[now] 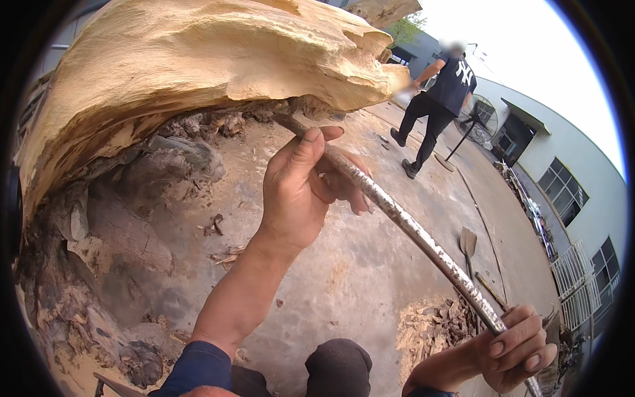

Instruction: The person uses an angle grinder to cut and shape a large piece of wood, then switches to a metal rod to pry and remove sections. Another person assists by using a hammer nearby.

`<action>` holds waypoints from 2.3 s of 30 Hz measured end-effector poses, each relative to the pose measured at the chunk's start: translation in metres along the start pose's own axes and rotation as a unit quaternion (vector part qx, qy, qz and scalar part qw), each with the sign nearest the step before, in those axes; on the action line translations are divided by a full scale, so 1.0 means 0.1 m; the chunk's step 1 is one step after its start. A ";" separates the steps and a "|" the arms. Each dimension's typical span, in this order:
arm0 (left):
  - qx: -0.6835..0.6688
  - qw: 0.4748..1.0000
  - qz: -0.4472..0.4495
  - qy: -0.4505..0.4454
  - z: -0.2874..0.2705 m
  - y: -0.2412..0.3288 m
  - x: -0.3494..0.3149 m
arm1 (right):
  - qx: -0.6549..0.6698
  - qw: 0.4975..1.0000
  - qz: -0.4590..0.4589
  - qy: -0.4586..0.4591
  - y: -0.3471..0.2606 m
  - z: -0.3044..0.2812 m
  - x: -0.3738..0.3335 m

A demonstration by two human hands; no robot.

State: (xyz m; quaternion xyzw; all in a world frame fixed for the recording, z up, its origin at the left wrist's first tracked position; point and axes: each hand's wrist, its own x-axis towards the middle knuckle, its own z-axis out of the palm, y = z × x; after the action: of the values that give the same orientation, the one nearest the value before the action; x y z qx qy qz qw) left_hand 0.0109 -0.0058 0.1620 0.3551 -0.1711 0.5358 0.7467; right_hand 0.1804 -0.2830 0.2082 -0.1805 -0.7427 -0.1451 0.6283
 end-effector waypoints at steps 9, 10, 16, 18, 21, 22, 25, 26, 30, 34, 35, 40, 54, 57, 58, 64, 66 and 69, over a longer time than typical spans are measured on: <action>-0.013 0.999 0.032 -0.002 0.08 -0.15 0.24 | -0.015 0.997 -0.073 -0.031 0.19 0.20 -0.01; 0.005 0.999 0.031 0.009 0.12 -0.15 0.22 | -0.007 0.997 -0.071 -0.022 0.21 0.14 -0.03; 0.111 0.991 0.056 0.048 0.41 -0.23 -0.04 | 0.122 0.989 -0.040 0.068 0.22 -0.25 -0.18; 0.138 0.987 0.081 0.033 0.55 -0.22 -0.05 | 0.134 0.988 -0.035 0.064 0.23 -0.35 -0.22; 0.156 0.983 0.090 0.024 0.58 -0.25 -0.01 | 0.138 0.987 -0.014 0.079 0.26 -0.36 -0.35; 0.152 0.984 0.087 0.031 0.56 -0.28 -0.01 | 0.132 0.988 -0.009 0.078 0.29 -0.35 -0.40; 0.146 0.985 0.078 0.046 0.47 -0.34 0.03 | 0.127 0.990 0.027 0.058 0.35 -0.38 -0.54; 0.150 0.984 0.080 0.045 0.46 -0.34 0.05 | 0.114 0.990 0.029 0.074 0.38 -0.36 -0.57; 0.164 0.981 0.088 0.063 0.33 -0.29 0.19 | 0.110 0.988 0.042 0.097 0.59 -0.19 -0.62; 0.182 0.977 0.090 0.069 0.26 -0.29 0.27 | 0.141 0.981 0.050 0.124 0.81 -0.21 -0.64; 0.183 0.976 0.092 0.073 0.26 -0.32 0.28 | 0.155 0.977 0.056 0.133 0.85 -0.24 -0.65; 0.181 0.971 0.124 0.092 0.32 -0.45 0.38 | 0.241 0.952 0.082 0.170 1.22 -0.48 -0.57; 0.291 0.933 0.125 0.171 0.34 -0.39 0.59 | 0.370 0.877 0.242 0.186 2.29 -0.99 0.30; 0.298 0.932 0.115 0.170 0.33 -0.36 0.52 | 0.343 0.897 0.211 0.179 2.12 -0.97 0.12; 0.289 0.935 0.116 0.168 0.32 -0.37 0.48 | 0.338 0.900 0.212 0.178 2.04 -0.94 0.04; 0.259 0.951 0.101 0.133 0.28 -0.51 0.39 | 0.324 0.906 0.194 0.189 1.70 -0.99 -0.33; 0.282 0.947 0.108 0.106 0.35 -0.51 0.43 | 0.332 0.912 0.155 0.185 1.60 -1.03 -0.42; 0.246 0.960 0.099 0.095 0.34 -0.51 0.45 | 0.307 0.934 0.113 0.143 1.46 -0.87 -0.41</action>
State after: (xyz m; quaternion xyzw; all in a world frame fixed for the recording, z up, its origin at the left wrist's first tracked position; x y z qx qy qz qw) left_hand 0.0786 -0.0083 0.1968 0.4563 0.0039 0.6638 0.5926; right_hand 0.3286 -0.1946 0.1811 -0.0387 -0.6283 0.1374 0.7648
